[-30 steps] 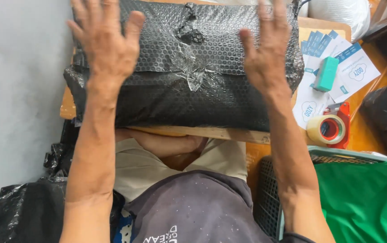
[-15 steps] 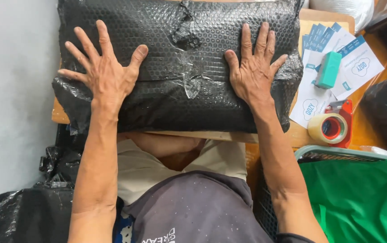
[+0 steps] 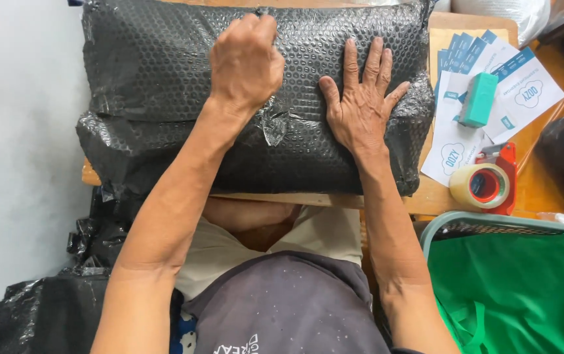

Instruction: The person tapes a black bubble mailer on a wooden table using a handheld tape dispenser. They repeatedly apply clear tape to the top and side seams, pressing the tape down with their hands to secure the package.

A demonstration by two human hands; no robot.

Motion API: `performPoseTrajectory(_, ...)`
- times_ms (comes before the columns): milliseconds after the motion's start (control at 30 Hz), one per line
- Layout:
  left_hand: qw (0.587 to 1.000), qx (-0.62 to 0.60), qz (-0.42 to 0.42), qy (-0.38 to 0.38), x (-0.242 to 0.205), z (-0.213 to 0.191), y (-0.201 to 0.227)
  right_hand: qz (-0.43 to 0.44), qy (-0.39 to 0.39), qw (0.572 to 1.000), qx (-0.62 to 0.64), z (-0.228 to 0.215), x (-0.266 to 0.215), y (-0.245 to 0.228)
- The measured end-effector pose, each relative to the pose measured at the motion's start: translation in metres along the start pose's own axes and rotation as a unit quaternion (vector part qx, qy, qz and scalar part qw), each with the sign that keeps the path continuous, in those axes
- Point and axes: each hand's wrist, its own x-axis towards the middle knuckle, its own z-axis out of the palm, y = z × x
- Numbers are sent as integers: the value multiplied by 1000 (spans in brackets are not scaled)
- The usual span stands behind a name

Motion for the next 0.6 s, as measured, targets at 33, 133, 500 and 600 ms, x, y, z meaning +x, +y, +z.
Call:
performPoseTrajectory(33,1000,1,4,-1,-1,6,0,2,2,1000,3,1,1,1)
performPoseTrajectory(133,990,90,-53,95,-8,22,-1,0,5,1000,-5,6,1,3)
performPoseTrajectory(500,985,-140,-1,-104,-24,-28,-25,3,4,1000,0,8,1,5)
performPoseTrajectory(600,982,-40,50,-176,-46,-7,-20,2,3,1000,1,5,1,2)
